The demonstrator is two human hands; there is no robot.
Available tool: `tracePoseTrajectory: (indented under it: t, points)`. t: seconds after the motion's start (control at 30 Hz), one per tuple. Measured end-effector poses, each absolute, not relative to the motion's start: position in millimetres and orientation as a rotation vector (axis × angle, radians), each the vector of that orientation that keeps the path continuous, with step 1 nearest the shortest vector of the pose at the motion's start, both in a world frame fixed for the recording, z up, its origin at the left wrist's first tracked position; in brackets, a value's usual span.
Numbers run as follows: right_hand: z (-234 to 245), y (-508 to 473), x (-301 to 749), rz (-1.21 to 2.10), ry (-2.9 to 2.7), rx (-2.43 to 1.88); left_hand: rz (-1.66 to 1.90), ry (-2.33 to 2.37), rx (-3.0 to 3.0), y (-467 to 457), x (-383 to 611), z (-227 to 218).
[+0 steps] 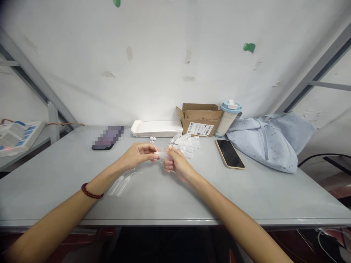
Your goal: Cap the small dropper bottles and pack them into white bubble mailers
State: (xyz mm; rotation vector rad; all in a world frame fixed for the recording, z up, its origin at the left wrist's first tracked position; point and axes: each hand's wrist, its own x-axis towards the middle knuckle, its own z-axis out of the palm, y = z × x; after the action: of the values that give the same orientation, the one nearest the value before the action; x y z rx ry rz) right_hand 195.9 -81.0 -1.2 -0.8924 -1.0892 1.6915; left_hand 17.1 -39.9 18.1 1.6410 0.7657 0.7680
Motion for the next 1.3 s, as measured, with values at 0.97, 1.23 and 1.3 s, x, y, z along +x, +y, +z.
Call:
tracePoseTrajectory:
  t: [0.97,1.23,1.3]
  points:
    - [-6,-82,193,1.240,-1.347,-1.106,0.717,0.825,1.780,-45,18,22]
    - [-1,-82,193,1.333,-1.262,-1.057,0.756,0.807,1.769,-46,20,20]
    - [-3,-83,193,1.260,-1.320,-1.049,0.698,0.796,1.743,-45,20,20]
